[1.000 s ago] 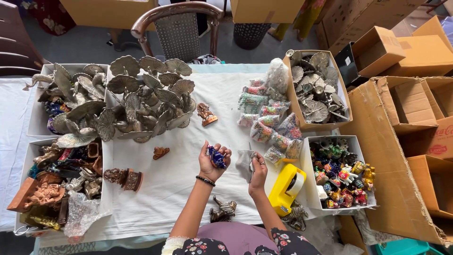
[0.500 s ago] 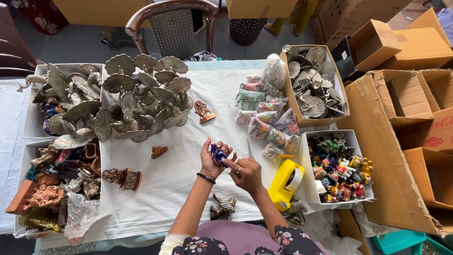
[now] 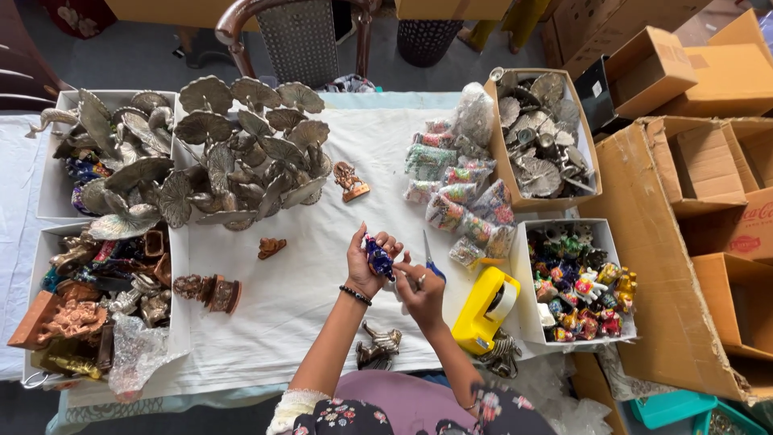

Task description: The person wraps small decorative figurines in bubble wrap using scissors to cut the material and a tape dispenser to seal the packages. They handle various items, including a blue figurine and a brown figurine, placing the wrapped items on the table.

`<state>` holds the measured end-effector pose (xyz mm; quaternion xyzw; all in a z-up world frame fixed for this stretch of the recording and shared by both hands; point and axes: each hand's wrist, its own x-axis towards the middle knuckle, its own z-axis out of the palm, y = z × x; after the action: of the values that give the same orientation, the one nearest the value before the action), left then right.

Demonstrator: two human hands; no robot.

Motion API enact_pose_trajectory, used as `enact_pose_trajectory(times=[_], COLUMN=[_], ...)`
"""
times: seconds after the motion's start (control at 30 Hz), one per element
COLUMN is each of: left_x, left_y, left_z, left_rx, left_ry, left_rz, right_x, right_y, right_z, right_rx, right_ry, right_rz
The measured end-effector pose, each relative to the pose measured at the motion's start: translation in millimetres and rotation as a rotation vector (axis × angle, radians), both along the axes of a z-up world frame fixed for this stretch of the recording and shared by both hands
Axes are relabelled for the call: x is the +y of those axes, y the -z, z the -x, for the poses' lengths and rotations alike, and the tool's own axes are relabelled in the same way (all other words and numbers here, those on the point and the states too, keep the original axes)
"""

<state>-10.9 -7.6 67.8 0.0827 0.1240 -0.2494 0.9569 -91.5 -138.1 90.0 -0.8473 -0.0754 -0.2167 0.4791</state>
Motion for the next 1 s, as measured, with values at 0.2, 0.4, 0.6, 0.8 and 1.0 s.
enact_pose_trajectory(times=[0.2, 0.4, 0.6, 0.8, 1.0], left_x=[4.6, 3.1, 1.3, 3.5, 7.8], left_y=[3.7, 1.3, 21.2, 13.5, -13.4], left_z=[1.2, 6.8, 5.3, 6.2, 10.0], left_rx=[-0.012, -0.069, -0.213, -0.103, 0.007], left_ry=[-0.029, -0.204, -0.364, -0.325, -0.166], left_rz=[-0.093, -0.331, -0.483, -0.378, -0.308], right_x=[8.9, 16.0, 7.9, 2.6, -13.9], right_y=[-4.5, -14.6, 18.8, 32.6, 24.6], right_z=[-3.3, -7.8, -21.7, -31.6, -39.4], right_rx=[0.239, 0.598, 0.817, 0.901, 0.776], right_ry=[0.051, 0.149, 0.08, -0.06, -0.238], right_rz=[-0.238, -0.315, -0.898, -1.026, -0.79])
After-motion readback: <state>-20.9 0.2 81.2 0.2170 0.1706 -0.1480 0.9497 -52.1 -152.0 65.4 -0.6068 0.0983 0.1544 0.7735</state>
